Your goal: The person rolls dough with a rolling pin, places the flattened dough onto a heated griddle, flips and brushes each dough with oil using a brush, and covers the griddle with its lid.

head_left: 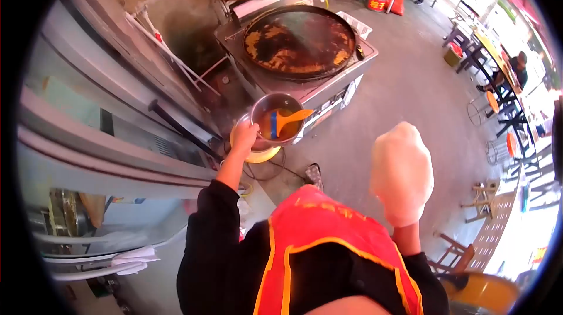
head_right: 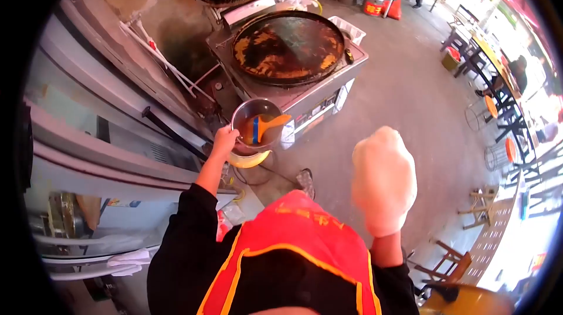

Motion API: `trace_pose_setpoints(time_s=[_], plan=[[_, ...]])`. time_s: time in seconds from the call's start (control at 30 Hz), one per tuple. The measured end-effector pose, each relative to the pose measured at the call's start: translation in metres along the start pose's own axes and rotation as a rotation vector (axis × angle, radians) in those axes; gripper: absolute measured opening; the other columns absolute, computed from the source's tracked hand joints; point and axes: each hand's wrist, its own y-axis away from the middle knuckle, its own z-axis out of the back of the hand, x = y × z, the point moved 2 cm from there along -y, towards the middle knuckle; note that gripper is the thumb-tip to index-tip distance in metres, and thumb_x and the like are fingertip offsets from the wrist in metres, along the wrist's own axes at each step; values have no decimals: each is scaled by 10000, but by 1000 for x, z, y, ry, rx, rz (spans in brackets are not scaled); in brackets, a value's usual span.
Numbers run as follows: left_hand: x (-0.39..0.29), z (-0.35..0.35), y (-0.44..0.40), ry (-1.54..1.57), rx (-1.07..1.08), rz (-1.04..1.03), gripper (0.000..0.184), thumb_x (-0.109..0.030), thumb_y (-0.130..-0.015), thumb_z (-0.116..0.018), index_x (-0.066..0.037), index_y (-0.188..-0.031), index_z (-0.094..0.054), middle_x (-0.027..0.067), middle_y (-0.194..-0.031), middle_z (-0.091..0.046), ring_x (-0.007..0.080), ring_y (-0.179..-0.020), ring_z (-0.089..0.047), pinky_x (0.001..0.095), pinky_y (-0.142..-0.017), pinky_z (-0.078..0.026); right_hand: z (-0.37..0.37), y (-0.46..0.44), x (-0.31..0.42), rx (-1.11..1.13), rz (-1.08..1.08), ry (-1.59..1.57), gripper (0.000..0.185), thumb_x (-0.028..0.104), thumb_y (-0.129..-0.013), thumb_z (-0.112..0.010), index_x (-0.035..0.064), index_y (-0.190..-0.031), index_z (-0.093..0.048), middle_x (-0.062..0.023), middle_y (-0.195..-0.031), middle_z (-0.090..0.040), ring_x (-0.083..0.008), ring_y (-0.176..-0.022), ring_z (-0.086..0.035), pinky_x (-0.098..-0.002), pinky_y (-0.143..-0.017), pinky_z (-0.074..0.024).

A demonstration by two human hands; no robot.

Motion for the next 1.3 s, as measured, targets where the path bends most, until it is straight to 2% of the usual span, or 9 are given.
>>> trace_pose_setpoints(time_s=[0.07,0.4,0.43,0.63,0.77,0.97,1.07,1.2,1.3], plan=[[20,-9,-51,-346,-49,-109,183,-74,-770,-523,38,-892,-602,58,-705,-591,128,-626,-565,287,-563,-484,-16,-64,-21,36,37,5,191,141,-862,-500,62,-988,-620,-148,-938,-640,-283,-907,-623,-349,-780,-498],[24,-48,-154,-380,-128,9,167,-120,-800,-526,19,-866,-592,62,-689,-577,154,-645,-569,311,-589,-468,-110,-355,-107,292,166,-59,188,146,-864,-496,65,-979,-621,-149,-929,-641,-285,-902,-625,-350,-773,-501],[6,-53,-148,-287,-135,83,194,-173,-794,-513,15,-813,-559,216,-728,-567,317,-723,-608,406,-666,-452,-122,-379,-118,318,179,-69,188,147,-865,-495,65,-978,-621,-149,-928,-642,-285,-901,-626,-350,-772,-501],[-33,-66,-145,-38,-117,296,163,-145,-866,-524,-2,-932,-568,28,-771,-566,117,-691,-569,269,-554,-477,-199,-525,-176,474,266,-104,187,150,-866,-493,67,-974,-622,-150,-922,-643,-286,-898,-627,-351,-768,-503],[-60,-68,-137,-25,-211,620,232,-245,-890,-579,-26,-963,-562,41,-828,-591,131,-766,-591,265,-605,-495,-247,-607,-199,502,327,-58,187,152,-867,-491,69,-970,-623,-151,-919,-643,-286,-895,-628,-351,-765,-504],[-111,-62,-118,-409,-618,522,204,-198,-892,-568,-11,-973,-572,96,-891,-630,191,-833,-618,283,-711,-496,-311,-713,-180,347,454,356,186,155,-868,-489,71,-965,-623,-151,-913,-644,-287,-892,-629,-351,-761,-505],[-156,-73,-146,-375,-665,450,220,-177,-895,-554,0,-1023,-581,107,-933,-643,212,-867,-633,285,-754,-488,-386,-739,-190,441,462,509,186,157,-868,-488,72,-963,-624,-152,-911,-645,-287,-890,-630,-352,-759,-506],[-173,-94,-226,-283,-487,245,223,-161,-893,-564,-16,-1056,-611,90,-956,-662,159,-867,-626,274,-768,-484,-500,-677,-310,881,483,205,446,226,-877,-520,73,-1292,-464,-152,-1320,-476,-308,-1261,-398,-451,-1079,-253],[-182,-109,-300,-390,-181,196,253,-201,-871,-590,-35,-1061,-599,120,-978,-645,256,-899,-626,310,-750,-481,-474,-659,-321,861,615,213,461,218,-819,-616,40,-1226,-489,-163,-1261,-504,-320,-1204,-444,-439,-1044,-314]])
